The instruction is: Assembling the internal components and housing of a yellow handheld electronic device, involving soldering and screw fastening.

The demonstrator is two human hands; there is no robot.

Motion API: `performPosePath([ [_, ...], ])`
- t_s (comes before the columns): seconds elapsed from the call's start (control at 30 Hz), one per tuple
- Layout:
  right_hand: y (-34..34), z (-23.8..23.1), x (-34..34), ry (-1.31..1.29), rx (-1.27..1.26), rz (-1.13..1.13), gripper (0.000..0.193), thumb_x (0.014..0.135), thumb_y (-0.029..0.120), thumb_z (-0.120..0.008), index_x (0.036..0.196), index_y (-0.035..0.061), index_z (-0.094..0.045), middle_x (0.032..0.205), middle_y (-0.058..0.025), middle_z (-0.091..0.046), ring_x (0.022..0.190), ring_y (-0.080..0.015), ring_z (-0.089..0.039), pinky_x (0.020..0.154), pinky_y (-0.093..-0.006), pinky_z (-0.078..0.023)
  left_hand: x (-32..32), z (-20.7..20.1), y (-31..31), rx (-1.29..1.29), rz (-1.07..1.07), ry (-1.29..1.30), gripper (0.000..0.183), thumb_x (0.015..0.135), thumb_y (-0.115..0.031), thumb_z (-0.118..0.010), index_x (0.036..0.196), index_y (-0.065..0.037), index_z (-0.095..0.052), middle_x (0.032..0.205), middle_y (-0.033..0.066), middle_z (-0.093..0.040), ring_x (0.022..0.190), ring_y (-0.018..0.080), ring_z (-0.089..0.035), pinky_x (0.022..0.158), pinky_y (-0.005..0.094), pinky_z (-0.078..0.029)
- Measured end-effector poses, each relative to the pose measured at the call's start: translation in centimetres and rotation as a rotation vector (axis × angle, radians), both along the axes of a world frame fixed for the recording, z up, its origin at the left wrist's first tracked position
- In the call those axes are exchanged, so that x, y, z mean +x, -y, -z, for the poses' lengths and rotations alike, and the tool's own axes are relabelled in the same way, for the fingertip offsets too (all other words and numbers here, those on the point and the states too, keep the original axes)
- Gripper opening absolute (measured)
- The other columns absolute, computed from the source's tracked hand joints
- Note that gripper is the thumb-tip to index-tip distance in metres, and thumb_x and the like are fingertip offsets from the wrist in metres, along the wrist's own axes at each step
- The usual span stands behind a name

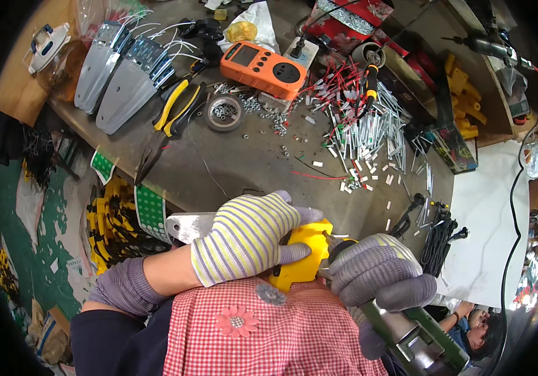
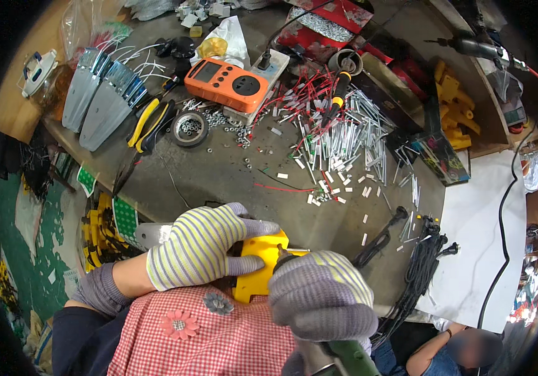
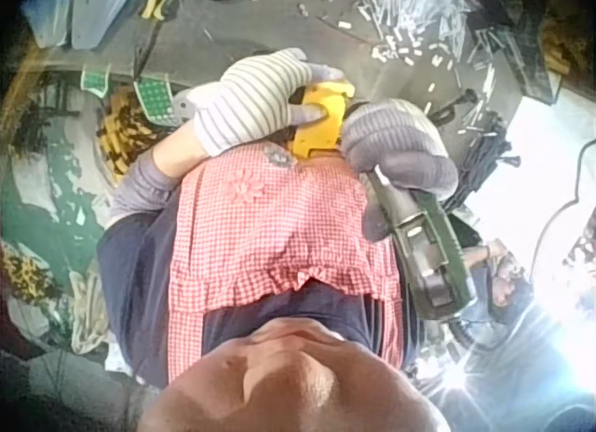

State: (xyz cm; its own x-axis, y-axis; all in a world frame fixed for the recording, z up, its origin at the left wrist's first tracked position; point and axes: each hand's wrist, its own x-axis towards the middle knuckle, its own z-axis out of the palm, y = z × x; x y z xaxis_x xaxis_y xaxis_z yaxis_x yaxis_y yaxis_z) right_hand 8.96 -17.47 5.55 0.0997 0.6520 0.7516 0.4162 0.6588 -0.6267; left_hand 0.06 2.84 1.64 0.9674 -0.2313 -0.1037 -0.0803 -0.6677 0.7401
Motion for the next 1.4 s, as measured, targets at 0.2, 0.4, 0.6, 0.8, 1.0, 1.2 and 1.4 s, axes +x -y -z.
performPosePath([
  [0.2,0.1,-1.9,-0.4,-0.069,0.138,0.028,0.014,0.096,0.014,-0.059,0.104,0.0015,-0.06,0.077,-0.0122,-0.07,0.075,-0.0268,-0.071,0.061,-0.0427,-0.061,2.0,0.8,-0.6,-0.099,0.101,0.169,0.056,0.084,-0.043,-0.073,0.131,-0.013,-0.064,0.106,0.0156,-0.066,0.093,0.0341,-0.068,0.082,0.0391,-0.054],
  [0.4,4.3,-2.8,-1.0,-0.798,0.424,0.395,0.041,0.093,0.036,-0.068,0.117,0.0051,-0.054,0.06,0.0001,-0.042,0.053,-0.0128,-0.041,0.091,-0.0431,-0.047,2.7,1.8,-0.5,0.03,0.035,0.293,0.056,0.079,-0.038,-0.076,0.125,-0.008,-0.064,0.111,0.0148,-0.065,0.094,0.0343,-0.067,0.081,0.0392,-0.054],
  [0.6,12.7,5.9,1.6,-1.238,0.788,0.373,0.036,0.094,0.035,-0.063,0.106,0.002,-0.057,0.064,0.0049,-0.032,0.053,-0.0097,-0.031,0.1,-0.0366,-0.045,2.3,2.5,0.1,0.098,-0.004,0.444,0.054,0.077,-0.04,-0.076,0.119,-0.007,-0.067,0.107,0.0153,-0.067,0.087,0.0341,-0.067,0.076,0.0401,-0.055],
  [0.8,12.4,7.7,2.0,-1.285,0.808,0.467,0.04,0.096,0.043,-0.059,0.105,0.0035,-0.058,0.065,0.0021,-0.035,0.057,-0.0132,-0.036,0.098,-0.0399,-0.047,2.6,3.1,0.0,0.091,-0.043,0.501,0.055,0.079,-0.046,-0.074,0.115,-0.005,-0.069,0.108,0.0152,-0.069,0.08,0.033,-0.069,0.071,0.0385,-0.055],
  [1.0,11.0,7.4,1.9,-1.29,0.738,0.459,0.04,0.096,0.044,-0.059,0.105,0.0053,-0.057,0.065,0.0022,-0.035,0.056,-0.0129,-0.035,0.099,-0.0403,-0.046,2.6,3.1,-0.1,0.101,-0.041,0.492,0.053,0.078,-0.045,-0.075,0.113,-0.006,-0.069,0.106,0.015,-0.069,0.078,0.0326,-0.069,0.07,0.0385,-0.056],
  [1.2,8.1,7.0,1.6,-1.273,0.681,0.395,0.039,0.096,0.044,-0.06,0.104,0.0055,-0.057,0.063,0.0028,-0.033,0.055,-0.0119,-0.033,0.098,-0.0398,-0.046,2.7,2.7,-0.1,0.116,-0.036,0.488,0.053,0.078,-0.046,-0.074,0.114,-0.006,-0.069,0.105,0.014,-0.069,0.075,0.0318,-0.068,0.067,0.0386,-0.054],
  [1.4,7.1,7.4,1.7,-1.301,0.696,0.31,0.041,0.095,0.043,-0.06,0.107,0.0044,-0.059,0.062,0.0031,-0.032,0.054,-0.0113,-0.031,0.1,-0.0384,-0.046,2.7,1.8,-0.4,0.124,-0.043,0.376,0.054,0.076,-0.042,-0.076,0.115,-0.006,-0.068,0.106,0.0154,-0.069,0.086,0.0336,-0.069,0.076,0.0396,-0.055],
])
